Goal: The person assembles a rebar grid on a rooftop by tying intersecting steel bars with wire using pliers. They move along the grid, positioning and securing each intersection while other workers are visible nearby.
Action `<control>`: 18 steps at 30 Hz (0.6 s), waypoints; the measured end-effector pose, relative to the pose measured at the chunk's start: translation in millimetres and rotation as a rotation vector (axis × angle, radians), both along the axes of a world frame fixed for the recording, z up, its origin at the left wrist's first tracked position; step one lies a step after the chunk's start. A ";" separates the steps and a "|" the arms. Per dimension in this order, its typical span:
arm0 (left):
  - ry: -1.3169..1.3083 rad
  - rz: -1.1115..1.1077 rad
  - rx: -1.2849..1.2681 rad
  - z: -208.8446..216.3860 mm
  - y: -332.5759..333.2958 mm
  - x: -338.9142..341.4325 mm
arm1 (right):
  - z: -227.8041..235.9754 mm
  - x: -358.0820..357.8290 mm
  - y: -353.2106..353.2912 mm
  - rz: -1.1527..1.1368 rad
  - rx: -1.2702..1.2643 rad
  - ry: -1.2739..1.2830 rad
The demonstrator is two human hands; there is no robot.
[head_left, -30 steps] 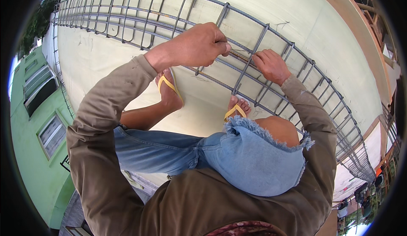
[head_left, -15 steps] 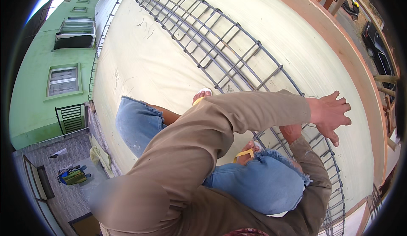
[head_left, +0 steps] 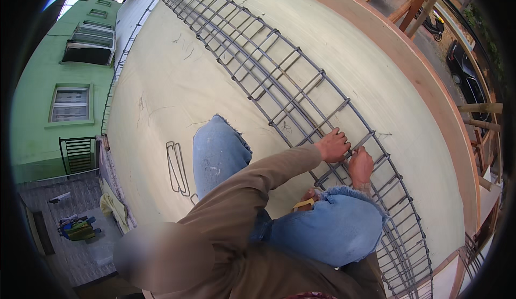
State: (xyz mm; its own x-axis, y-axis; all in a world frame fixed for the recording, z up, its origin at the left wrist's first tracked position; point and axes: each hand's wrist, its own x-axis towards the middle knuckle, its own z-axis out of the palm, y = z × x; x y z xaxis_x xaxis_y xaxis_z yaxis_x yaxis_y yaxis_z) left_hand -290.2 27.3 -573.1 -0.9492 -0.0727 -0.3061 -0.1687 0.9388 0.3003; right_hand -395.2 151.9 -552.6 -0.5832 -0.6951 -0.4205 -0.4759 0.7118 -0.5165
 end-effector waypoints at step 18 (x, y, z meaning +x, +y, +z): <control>-0.230 -0.122 0.409 -7.2 -15.0 -53.2 | -67.4 209.3 283.9 -0.765 0.074 0.410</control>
State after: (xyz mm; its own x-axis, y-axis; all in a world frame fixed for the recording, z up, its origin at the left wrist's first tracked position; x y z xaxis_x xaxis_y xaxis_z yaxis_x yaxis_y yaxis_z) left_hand -343.4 12.3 -580.3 -0.8479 0.2051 -0.4889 -0.1699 0.7684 0.6170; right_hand -186.0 435.7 -619.9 -0.9942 -0.0299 -0.1035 0.0082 0.9371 -0.3491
